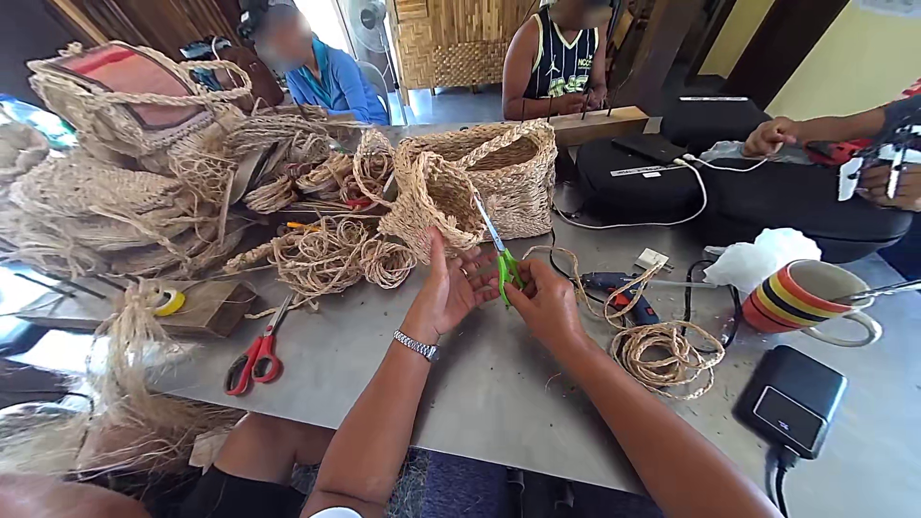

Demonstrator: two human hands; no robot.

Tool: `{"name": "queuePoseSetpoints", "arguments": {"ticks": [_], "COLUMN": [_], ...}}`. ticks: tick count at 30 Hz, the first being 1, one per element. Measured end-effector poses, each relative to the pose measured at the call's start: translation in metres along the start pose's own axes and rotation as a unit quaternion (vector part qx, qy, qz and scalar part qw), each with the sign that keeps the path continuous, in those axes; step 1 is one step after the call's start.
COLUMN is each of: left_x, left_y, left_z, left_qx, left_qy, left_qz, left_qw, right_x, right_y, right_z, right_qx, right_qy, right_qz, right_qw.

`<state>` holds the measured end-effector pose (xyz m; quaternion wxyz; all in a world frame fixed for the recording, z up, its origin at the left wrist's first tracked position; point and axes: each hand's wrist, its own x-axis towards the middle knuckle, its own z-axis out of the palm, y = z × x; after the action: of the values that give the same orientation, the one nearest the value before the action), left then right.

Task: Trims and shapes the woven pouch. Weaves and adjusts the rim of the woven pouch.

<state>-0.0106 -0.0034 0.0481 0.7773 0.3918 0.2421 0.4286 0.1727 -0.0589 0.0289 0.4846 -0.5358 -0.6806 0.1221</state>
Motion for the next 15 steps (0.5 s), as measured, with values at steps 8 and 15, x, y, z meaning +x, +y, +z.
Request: {"name": "queuePoseSetpoints", "arguments": {"ticks": [8, 15], "left_x": [-0.001, -0.008], "left_y": [-0.004, 0.003], "left_z": [0.006, 0.004], "left_qx": [-0.156, -0.185], "left_qy": [0.0, -0.035], "left_qz": [0.192, 0.256], "left_qw": [0.969, 0.948], "right_x": [-0.004, -0.005], "right_y": [0.005, 0.008], "right_z": [0.007, 0.01], "right_qx": [-0.056, -0.039], "right_qy": [-0.004, -0.015], "right_qz": [-0.065, -0.084], "right_qw": [0.996, 0.996]}}
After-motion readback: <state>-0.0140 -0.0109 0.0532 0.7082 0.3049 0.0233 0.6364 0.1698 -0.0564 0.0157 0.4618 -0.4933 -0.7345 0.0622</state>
